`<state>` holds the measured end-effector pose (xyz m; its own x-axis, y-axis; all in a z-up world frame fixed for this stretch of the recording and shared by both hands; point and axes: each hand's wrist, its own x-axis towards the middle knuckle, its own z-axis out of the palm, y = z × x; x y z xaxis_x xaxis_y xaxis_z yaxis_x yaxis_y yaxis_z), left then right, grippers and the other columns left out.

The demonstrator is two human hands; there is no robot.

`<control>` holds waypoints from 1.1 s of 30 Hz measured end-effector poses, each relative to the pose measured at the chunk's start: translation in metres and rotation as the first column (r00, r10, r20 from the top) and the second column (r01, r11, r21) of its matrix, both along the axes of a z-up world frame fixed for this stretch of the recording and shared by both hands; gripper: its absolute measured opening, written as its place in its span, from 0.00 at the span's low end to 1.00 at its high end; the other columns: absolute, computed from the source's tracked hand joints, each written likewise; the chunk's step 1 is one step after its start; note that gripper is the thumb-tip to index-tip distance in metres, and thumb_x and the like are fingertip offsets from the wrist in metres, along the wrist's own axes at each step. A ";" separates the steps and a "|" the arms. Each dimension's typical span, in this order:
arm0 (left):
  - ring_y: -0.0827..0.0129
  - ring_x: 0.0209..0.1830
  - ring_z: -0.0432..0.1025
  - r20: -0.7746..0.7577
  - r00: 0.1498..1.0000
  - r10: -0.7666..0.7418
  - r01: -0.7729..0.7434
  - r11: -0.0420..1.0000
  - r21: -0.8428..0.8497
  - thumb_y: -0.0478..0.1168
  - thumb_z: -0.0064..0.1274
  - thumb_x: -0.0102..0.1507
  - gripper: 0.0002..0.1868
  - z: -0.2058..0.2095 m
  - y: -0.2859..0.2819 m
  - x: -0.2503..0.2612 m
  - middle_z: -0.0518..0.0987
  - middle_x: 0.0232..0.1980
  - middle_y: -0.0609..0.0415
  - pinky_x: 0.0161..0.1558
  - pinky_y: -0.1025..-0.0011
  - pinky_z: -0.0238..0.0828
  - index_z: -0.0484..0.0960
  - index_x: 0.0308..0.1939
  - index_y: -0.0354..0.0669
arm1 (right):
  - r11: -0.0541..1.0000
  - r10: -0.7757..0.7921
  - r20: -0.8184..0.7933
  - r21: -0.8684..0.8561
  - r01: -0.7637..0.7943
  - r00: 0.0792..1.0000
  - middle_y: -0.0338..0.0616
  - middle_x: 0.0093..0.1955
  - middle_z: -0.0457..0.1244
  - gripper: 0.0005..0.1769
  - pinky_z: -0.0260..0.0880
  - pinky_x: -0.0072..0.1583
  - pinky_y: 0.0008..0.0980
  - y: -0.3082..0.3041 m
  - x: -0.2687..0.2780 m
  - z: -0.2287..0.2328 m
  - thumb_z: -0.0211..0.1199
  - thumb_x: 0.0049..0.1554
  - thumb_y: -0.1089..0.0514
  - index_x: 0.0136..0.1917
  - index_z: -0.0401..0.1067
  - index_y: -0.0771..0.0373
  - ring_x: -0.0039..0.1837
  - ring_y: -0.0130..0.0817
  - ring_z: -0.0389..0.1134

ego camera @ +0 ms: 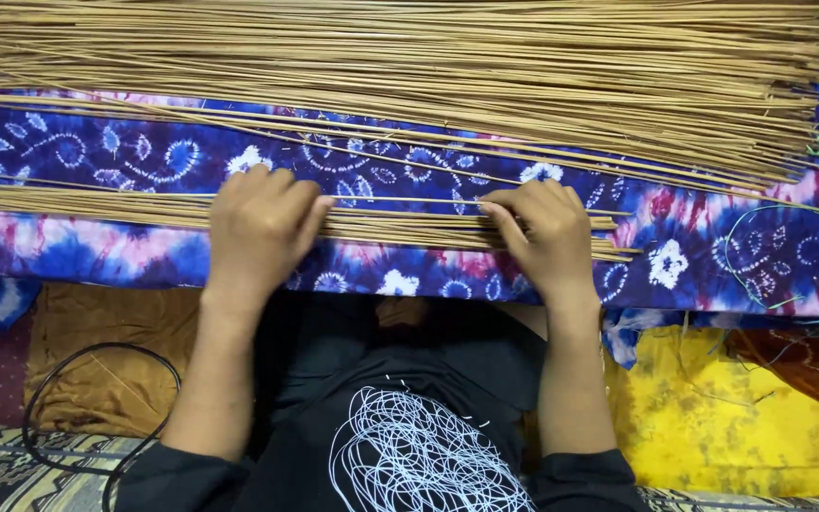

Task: Aligning thin wooden sticks into organized bundles on a patterned cloth surface.

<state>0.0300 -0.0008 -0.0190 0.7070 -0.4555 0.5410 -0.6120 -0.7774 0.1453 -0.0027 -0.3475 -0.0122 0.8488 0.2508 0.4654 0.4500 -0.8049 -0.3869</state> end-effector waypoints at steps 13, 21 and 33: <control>0.56 0.47 0.65 -0.168 0.985 -0.038 0.026 0.997 -0.071 0.67 0.60 0.62 0.27 -0.021 0.010 -0.010 0.72 0.45 0.53 0.52 0.59 0.60 0.83 0.49 0.50 | 0.977 -0.071 -0.289 -0.215 0.008 0.955 0.43 0.54 0.64 0.33 0.60 0.64 0.50 -0.029 -0.026 0.013 0.79 0.45 0.43 0.63 0.77 0.48 0.59 0.50 0.64; 0.54 0.40 0.65 -0.203 0.979 -0.017 0.004 0.998 -0.066 0.64 0.67 0.60 0.27 -0.027 0.010 -0.012 0.69 0.37 0.53 0.44 0.58 0.60 0.76 0.39 0.46 | 0.948 -0.110 -0.399 -0.317 -0.024 0.910 0.44 0.45 0.61 0.19 0.64 0.56 0.44 -0.047 -0.026 -0.006 0.74 0.53 0.49 0.54 0.73 0.56 0.54 0.49 0.65; 0.58 0.36 0.64 -0.175 0.984 0.012 -0.022 0.998 -0.054 0.66 0.68 0.58 0.29 -0.027 0.009 -0.012 0.66 0.33 0.56 0.40 0.61 0.60 0.74 0.33 0.48 | 0.792 -0.109 -0.108 -0.611 0.020 0.988 0.39 0.42 0.58 0.19 0.68 0.50 0.38 -0.038 -0.037 -0.021 0.64 0.48 0.43 0.48 0.69 0.53 0.47 0.41 0.65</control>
<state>0.0177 0.0081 -0.0462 0.8003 -0.4150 0.4328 -0.5600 -0.7753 0.2920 -0.0393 -0.3857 -0.0334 0.9145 0.3863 0.1201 0.3697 -0.9186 0.1395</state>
